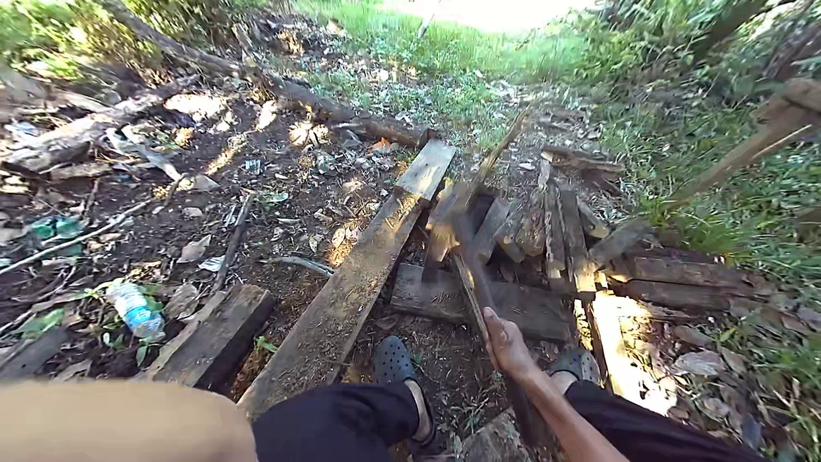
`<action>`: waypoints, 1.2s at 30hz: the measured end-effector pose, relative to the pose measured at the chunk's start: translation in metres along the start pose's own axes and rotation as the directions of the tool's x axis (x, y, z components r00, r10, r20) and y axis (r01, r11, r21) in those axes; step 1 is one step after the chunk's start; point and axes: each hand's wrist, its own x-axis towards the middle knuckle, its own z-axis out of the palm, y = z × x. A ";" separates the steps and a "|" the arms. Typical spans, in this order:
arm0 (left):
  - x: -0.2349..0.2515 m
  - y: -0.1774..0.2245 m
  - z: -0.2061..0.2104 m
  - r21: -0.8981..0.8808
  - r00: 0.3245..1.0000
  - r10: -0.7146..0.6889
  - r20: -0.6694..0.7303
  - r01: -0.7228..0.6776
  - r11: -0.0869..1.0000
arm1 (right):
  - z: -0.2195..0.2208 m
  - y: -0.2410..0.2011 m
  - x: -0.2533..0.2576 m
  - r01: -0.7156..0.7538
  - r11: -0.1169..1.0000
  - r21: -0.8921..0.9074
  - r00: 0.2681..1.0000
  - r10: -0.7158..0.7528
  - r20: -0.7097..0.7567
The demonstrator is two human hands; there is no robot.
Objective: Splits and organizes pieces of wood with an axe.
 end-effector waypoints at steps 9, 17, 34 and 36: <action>0.122 -0.075 0.158 0.055 0.791 -0.243 0.562 0.257 0.965 | -0.032 -0.075 -0.040 -0.151 0.972 0.179 0.986 0.161 -0.046; 0.034 -0.226 0.128 0.449 0.364 -0.505 0.783 0.231 0.863 | -0.098 -0.212 -0.042 0.592 0.759 0.273 0.799 -0.506 -0.326; 0.016 -0.235 0.120 0.602 -0.101 -0.597 0.796 0.023 0.798 | -0.018 -0.051 -0.008 -0.273 0.941 0.202 0.960 0.281 -0.013; 0.016 -0.241 0.120 0.602 -0.140 -0.598 0.789 -0.021 0.798 | -0.034 -0.082 -0.015 -0.217 0.941 0.261 0.969 0.240 -0.060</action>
